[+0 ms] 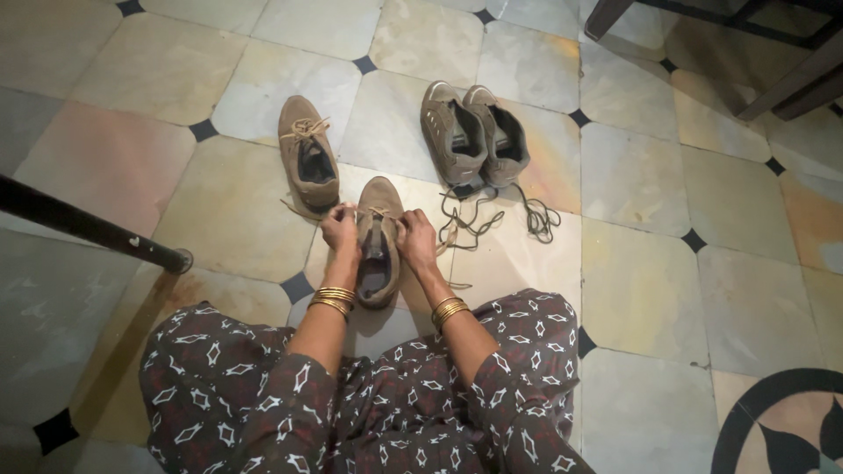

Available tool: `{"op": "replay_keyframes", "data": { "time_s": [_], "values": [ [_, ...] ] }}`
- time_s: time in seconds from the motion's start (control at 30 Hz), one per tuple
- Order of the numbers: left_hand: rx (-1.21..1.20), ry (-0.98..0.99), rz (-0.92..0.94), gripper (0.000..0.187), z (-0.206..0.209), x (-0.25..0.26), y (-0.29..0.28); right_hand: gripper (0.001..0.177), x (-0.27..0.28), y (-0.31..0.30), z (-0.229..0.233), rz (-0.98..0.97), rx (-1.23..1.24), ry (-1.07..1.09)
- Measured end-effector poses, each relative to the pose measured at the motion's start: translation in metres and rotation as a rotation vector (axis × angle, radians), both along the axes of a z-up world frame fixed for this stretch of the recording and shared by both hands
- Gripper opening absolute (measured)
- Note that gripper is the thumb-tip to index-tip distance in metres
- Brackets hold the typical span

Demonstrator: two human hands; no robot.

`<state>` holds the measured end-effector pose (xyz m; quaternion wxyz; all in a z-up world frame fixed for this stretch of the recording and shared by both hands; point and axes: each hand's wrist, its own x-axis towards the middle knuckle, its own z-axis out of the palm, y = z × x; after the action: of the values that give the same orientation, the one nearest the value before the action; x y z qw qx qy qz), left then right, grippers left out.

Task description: The person sits on the floor and laces a pair of beige shoes by threading the laces through the eyelets and tying them. A second pair of shoes remains unlaced nearby.

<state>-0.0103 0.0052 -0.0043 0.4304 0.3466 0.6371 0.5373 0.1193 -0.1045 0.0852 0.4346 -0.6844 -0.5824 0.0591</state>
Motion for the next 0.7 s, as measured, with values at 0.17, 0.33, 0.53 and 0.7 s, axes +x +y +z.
{"op": "replay_keyframes", "data": {
  "time_s": [0.17,0.33,0.53,0.7],
  "values": [
    [0.169,-0.394,-0.185,0.016,0.013,-0.008,0.019,0.011,-0.009,-0.002,0.009,-0.032,0.07,-0.005],
    [0.264,-0.413,-0.266,0.018,0.06,-0.003,0.03,0.014,-0.022,0.006,0.028,-0.043,0.093,-0.066],
    [0.403,-0.441,-0.238,0.022,0.135,0.001,0.038,0.02,-0.038,0.016,0.037,-0.046,-0.189,-0.014],
    [0.493,-0.409,-0.266,0.029,0.19,-0.003,0.04,0.021,-0.041,0.01,0.028,-0.018,-0.202,-0.098]
  ]
}}
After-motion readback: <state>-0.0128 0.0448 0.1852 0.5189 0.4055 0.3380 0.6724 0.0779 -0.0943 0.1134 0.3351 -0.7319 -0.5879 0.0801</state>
